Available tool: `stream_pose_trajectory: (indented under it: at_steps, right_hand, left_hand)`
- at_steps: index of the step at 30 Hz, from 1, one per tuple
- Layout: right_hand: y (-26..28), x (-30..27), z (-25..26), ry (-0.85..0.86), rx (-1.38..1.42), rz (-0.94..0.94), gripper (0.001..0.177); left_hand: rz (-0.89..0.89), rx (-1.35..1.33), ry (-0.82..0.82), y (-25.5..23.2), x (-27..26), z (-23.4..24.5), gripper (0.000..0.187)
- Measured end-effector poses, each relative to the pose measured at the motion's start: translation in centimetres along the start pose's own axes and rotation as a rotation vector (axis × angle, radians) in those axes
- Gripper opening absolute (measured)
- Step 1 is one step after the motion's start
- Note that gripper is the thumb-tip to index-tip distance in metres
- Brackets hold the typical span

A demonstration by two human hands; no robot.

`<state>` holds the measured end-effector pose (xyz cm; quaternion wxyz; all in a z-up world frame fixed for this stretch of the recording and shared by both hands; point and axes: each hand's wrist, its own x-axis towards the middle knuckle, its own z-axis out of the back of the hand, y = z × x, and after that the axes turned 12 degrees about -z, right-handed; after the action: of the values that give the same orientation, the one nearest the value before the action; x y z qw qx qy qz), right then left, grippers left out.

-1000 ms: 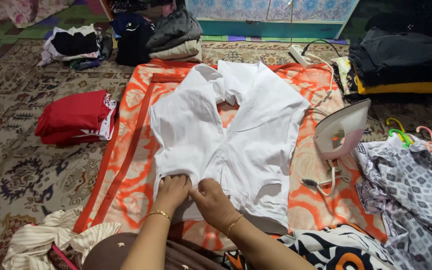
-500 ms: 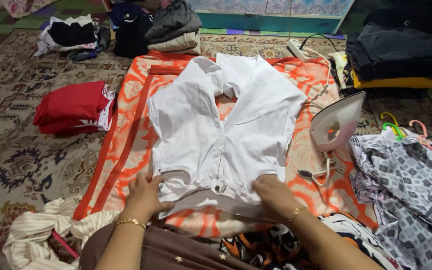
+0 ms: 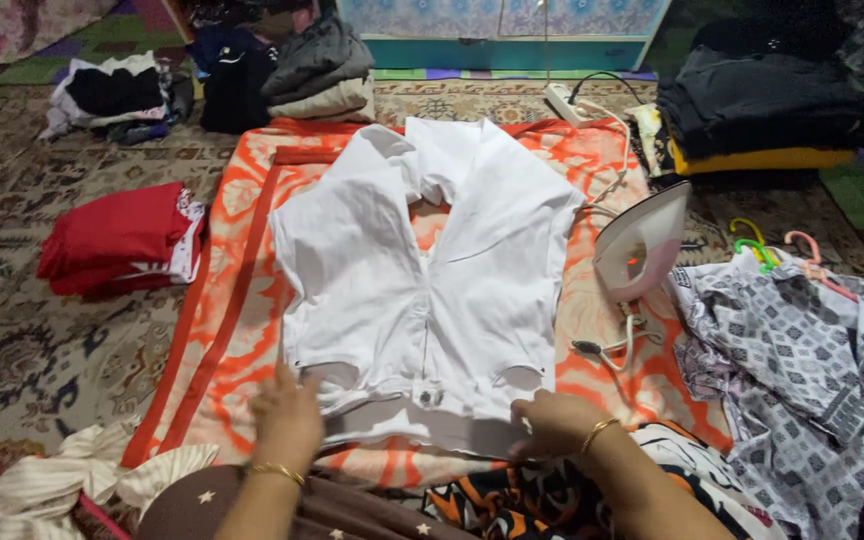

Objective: Ironing a pair of white pants on a mat on the floor.

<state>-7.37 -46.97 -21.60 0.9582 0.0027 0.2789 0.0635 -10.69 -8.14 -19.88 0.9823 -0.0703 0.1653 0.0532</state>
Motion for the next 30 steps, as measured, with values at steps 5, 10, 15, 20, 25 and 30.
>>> stream_pose_trajectory:
  at_steps: [5,10,15,20,25,30]
  right_hand:
    - [-3.9,3.7,2.0,-0.216,0.543,-0.22,0.056]
    - [-4.7,9.3,0.5,-0.494,0.694,-0.388,0.052]
    - [-5.1,13.4,-1.5,-0.507,0.699,-0.423,0.042]
    - [-5.3,11.4,-1.1,-0.406,0.761,-0.567,0.048]
    - [-6.7,9.1,0.7,-0.338,0.751,-0.524,0.076]
    - [-12.1,9.7,2.0,-0.795,0.871,-0.636,0.082]
  left_hand:
    - [-0.819,-0.36,-0.472,-9.3,1.8,-7.1,0.029]
    - [-1.197,-0.146,-0.402,-17.6,-2.7,-3.4,0.07]
    - [-1.176,-0.093,-0.323,-16.4,0.0,-8.8,0.048]
    - [-1.162,-0.308,-0.016,-15.5,-1.9,-4.0,0.06]
    - [-0.888,-0.352,-0.087,-14.3,-0.9,-4.6,0.051]
    - [-0.759,-0.135,-0.41,-12.2,0.2,-3.9,0.073]
